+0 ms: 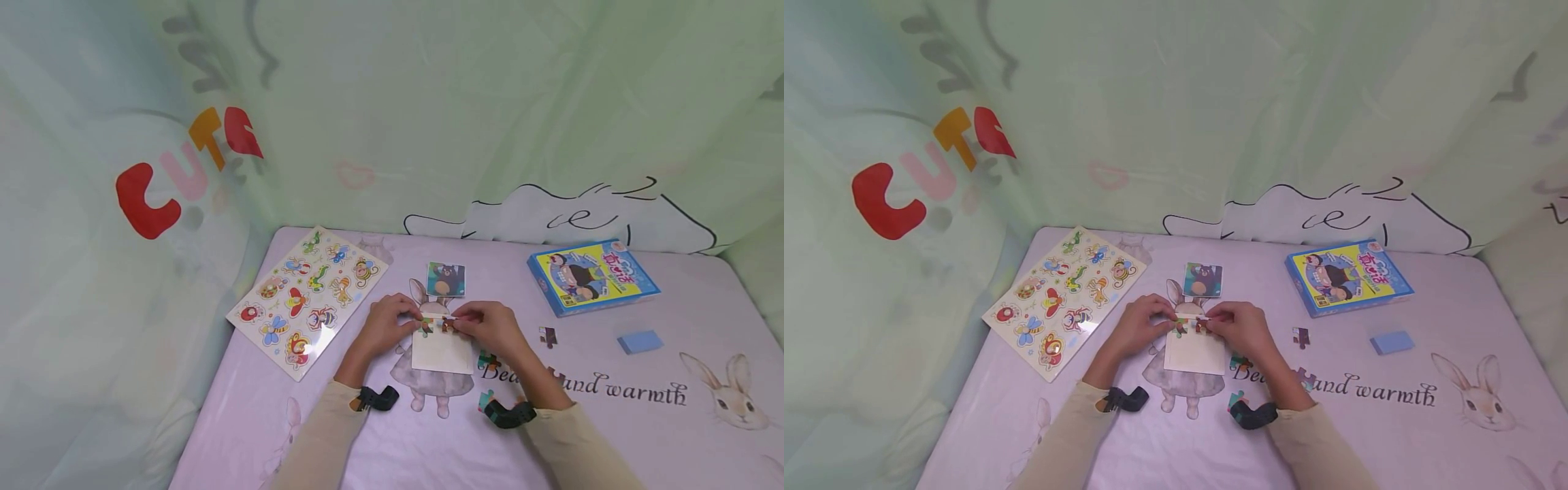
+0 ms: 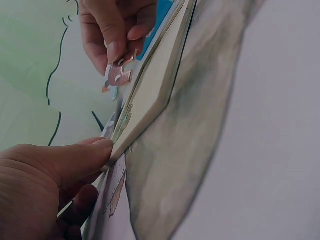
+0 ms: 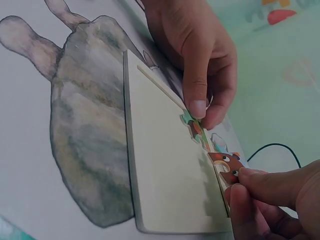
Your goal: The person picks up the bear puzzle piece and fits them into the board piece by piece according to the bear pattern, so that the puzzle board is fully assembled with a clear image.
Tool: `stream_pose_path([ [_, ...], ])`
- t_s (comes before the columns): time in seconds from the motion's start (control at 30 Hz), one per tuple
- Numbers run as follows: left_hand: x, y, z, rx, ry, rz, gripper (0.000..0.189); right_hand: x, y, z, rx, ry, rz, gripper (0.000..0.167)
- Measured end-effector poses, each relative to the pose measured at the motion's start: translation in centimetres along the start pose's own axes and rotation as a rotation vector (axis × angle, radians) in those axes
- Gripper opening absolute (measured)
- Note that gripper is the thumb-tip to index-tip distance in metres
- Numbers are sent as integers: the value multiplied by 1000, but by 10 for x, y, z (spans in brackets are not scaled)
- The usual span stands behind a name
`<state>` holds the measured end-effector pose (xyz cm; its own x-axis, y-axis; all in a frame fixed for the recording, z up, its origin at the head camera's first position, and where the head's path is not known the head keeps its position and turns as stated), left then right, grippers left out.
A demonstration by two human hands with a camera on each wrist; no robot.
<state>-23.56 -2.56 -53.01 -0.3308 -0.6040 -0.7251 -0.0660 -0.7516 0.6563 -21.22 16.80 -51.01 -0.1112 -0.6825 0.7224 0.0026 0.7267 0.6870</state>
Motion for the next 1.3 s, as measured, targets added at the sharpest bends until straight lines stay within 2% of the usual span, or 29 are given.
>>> stream_pose_path([
  [0.47, 2, -1, 0, 2, 3, 0, 7, 2, -14, 5, 14, -64, 40, 20],
  [0.67, 1, -1, 0, -5, -8, 5, 6, 2, -16, 6, -9, -70, 28, 20],
  [1.3, 2, -1, 0, 0, -8, 10, 7, 7, -12, 7, -71, -23, -79, 22],
])
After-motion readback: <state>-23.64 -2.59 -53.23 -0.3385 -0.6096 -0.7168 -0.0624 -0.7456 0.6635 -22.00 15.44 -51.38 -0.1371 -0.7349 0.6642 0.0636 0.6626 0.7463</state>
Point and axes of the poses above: each hand's wrist, its own z-axis towards the middle knuckle, its own y-axis out of the back of the hand, x = y × z, the point moved 9 cm from there along z, towards the middle knuckle, and after that the axes turned 12 degrees about -x, right-handed, at the moved point
